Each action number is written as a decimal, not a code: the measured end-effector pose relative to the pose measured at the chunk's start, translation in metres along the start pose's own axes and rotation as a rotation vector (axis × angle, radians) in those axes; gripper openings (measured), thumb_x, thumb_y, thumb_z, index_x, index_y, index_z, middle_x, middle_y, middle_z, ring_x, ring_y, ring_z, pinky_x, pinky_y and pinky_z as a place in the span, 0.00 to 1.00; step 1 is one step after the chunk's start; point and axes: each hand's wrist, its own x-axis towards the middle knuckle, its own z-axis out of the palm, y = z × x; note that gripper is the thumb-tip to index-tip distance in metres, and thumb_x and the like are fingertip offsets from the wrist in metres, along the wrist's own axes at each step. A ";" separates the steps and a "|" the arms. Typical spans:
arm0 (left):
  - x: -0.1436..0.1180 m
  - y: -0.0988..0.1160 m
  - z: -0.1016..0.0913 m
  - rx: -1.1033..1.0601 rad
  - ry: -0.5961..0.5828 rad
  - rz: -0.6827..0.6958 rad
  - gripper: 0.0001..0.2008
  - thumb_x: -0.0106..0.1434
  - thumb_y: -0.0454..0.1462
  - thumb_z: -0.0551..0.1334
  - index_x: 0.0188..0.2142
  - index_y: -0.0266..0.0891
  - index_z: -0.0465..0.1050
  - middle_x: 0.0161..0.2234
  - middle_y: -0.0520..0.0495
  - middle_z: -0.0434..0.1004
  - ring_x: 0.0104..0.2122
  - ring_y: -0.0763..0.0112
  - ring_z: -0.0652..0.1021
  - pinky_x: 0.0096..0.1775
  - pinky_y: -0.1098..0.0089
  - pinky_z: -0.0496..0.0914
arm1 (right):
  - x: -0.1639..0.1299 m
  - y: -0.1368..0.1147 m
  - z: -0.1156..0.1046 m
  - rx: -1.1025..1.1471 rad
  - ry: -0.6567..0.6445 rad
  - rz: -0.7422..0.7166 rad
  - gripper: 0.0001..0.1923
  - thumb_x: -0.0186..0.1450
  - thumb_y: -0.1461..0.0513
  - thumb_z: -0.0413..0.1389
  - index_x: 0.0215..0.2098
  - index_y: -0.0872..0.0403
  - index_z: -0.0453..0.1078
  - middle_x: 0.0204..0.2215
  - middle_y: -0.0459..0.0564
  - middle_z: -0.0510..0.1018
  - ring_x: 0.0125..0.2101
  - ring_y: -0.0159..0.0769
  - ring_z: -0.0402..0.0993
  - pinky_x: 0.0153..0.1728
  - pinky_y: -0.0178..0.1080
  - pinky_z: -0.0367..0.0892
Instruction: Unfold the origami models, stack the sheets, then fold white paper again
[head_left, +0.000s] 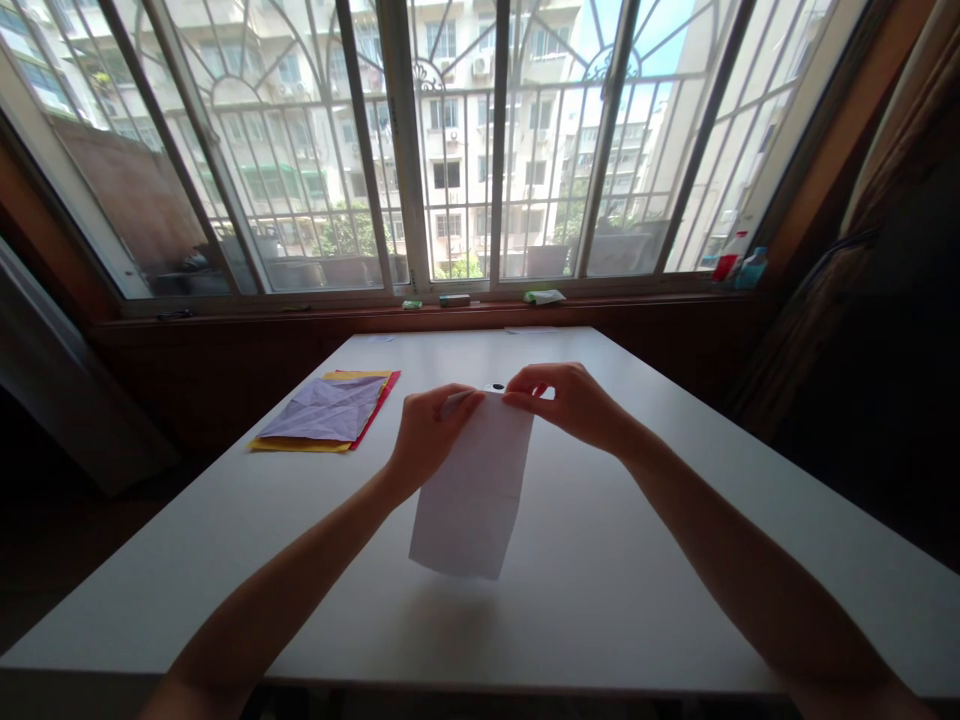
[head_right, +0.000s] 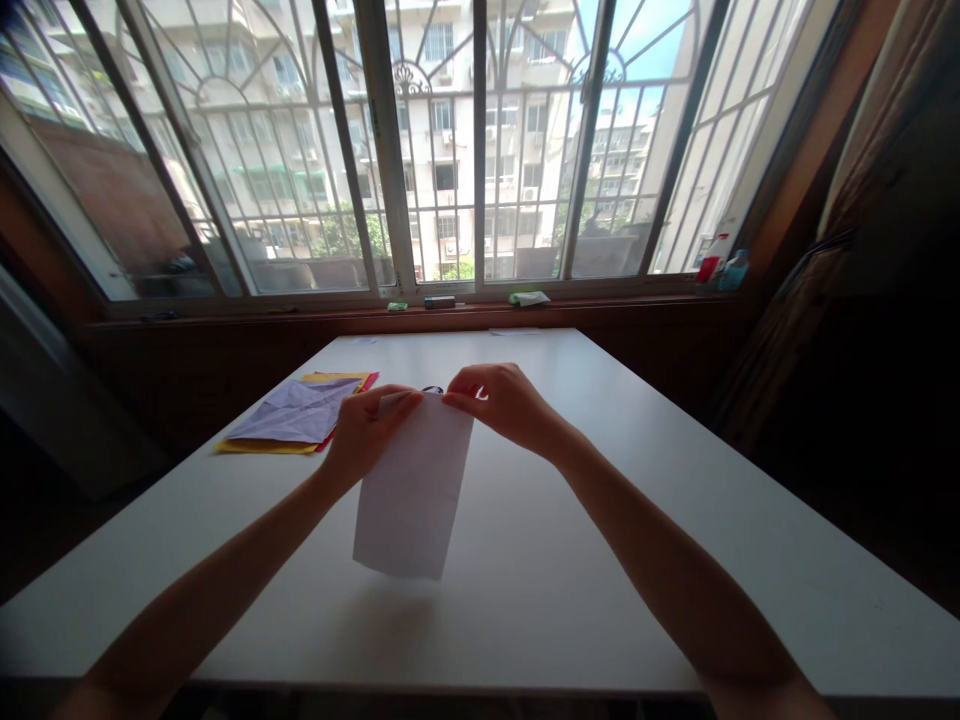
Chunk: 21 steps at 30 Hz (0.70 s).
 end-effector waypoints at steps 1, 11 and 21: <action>0.000 0.001 0.001 -0.003 -0.013 -0.004 0.13 0.56 0.45 0.59 0.30 0.37 0.76 0.26 0.50 0.78 0.28 0.71 0.75 0.28 0.75 0.66 | 0.000 0.000 0.002 -0.016 -0.001 0.005 0.10 0.58 0.58 0.54 0.26 0.56 0.72 0.22 0.46 0.76 0.24 0.31 0.69 0.29 0.34 0.63; 0.007 0.003 -0.008 -0.122 -0.046 -0.068 0.13 0.51 0.45 0.63 0.30 0.38 0.77 0.28 0.48 0.78 0.30 0.68 0.76 0.30 0.73 0.67 | -0.003 -0.011 0.002 0.013 0.000 -0.008 0.07 0.58 0.61 0.55 0.26 0.55 0.71 0.22 0.45 0.75 0.25 0.30 0.69 0.29 0.33 0.62; 0.013 -0.003 -0.013 -0.272 0.036 -0.116 0.13 0.50 0.45 0.64 0.27 0.36 0.76 0.25 0.49 0.77 0.27 0.72 0.73 0.29 0.74 0.65 | -0.003 -0.008 0.000 0.005 0.005 0.009 0.07 0.57 0.61 0.54 0.25 0.55 0.71 0.22 0.45 0.75 0.25 0.30 0.69 0.28 0.33 0.62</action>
